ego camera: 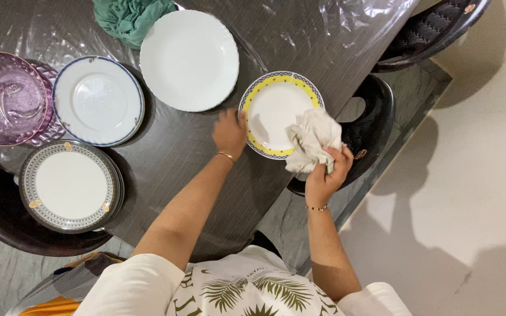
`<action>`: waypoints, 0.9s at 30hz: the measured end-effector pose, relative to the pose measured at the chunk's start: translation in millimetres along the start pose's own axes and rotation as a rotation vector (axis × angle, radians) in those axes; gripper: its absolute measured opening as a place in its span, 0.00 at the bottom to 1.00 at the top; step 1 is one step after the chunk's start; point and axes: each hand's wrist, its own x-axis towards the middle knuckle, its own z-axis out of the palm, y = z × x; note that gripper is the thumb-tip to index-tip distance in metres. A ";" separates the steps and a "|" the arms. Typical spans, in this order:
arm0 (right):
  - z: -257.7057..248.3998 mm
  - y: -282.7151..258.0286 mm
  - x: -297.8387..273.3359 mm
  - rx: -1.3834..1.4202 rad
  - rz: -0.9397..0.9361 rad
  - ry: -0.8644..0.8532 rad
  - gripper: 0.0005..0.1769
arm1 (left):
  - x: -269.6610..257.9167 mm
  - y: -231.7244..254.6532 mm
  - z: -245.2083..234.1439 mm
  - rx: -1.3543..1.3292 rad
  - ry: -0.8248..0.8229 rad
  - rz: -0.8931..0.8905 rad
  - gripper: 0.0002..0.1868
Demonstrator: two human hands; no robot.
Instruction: The person wipes several plates with a cloth on a table. They handle each plate one at a time, wiping both sides and stacking them. The plates include different designs and colors.
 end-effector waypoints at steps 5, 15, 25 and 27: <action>-4.9 8.3 -26.7 0.040 0.097 -0.058 0.16 | 38.4 -66.1 -41.6 0.341 0.308 0.523 0.30; 4.8 -15.4 -51.5 0.123 0.095 -0.151 0.18 | 50.4 -123.6 -37.9 0.677 0.077 0.694 0.26; -4.6 -49.3 -79.8 0.176 0.059 -0.177 0.18 | -60.5 -128.1 -146.5 0.436 0.345 0.864 0.17; -9.4 -53.8 -92.1 0.161 0.052 -0.148 0.18 | -93.2 -132.3 -167.4 0.377 0.290 0.841 0.17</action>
